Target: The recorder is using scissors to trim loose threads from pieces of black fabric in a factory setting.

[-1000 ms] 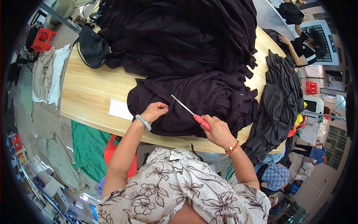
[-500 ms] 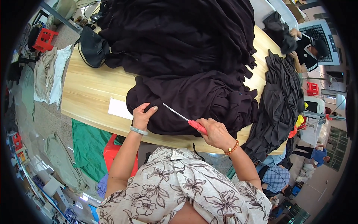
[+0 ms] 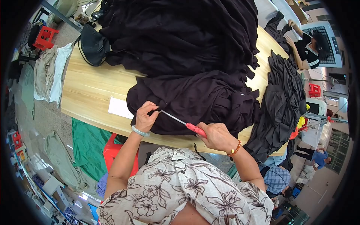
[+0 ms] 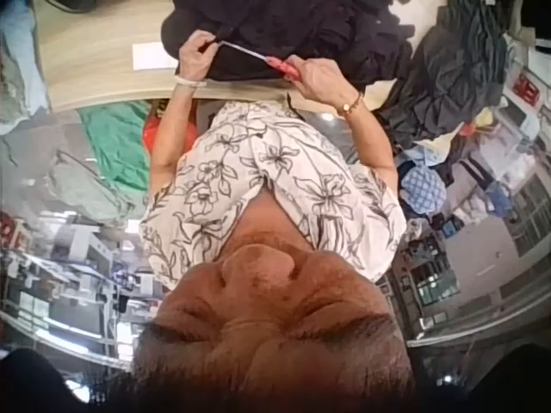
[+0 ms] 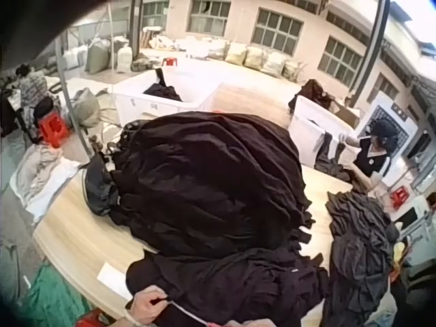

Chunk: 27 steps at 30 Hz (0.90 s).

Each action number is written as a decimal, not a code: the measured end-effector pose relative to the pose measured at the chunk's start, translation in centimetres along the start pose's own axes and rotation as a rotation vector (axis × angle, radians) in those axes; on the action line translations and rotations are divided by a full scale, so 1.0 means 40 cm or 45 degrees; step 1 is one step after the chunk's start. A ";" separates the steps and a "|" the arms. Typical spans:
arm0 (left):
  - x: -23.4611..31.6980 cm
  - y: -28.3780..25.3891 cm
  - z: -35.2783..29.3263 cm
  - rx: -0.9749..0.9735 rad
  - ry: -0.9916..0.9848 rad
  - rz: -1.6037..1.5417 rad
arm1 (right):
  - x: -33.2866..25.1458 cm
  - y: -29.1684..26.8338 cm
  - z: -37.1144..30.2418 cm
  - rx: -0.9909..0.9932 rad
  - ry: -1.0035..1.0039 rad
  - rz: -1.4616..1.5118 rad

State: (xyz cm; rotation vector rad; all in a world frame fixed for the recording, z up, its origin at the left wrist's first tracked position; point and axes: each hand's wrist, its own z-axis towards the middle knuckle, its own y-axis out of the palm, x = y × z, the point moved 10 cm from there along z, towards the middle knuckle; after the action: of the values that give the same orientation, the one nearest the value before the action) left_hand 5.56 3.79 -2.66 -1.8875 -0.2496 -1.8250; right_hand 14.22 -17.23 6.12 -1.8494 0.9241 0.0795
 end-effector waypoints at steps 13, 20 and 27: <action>-0.029 -0.003 -0.020 -0.011 -0.019 -0.054 | -0.003 0.025 -0.018 -0.014 -0.008 -0.012; -0.142 -0.002 -0.095 -0.167 -0.448 -0.108 | -0.018 0.027 -0.028 0.039 -0.032 0.096; -0.185 -0.047 -0.178 -0.043 -0.646 -0.433 | -0.029 0.048 -0.023 0.018 -0.053 0.126</action>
State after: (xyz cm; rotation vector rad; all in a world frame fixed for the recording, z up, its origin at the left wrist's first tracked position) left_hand -2.21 3.62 -9.61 -2.4274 -0.7570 -1.5128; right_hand 11.91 -17.68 5.61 -1.7823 0.9844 0.1712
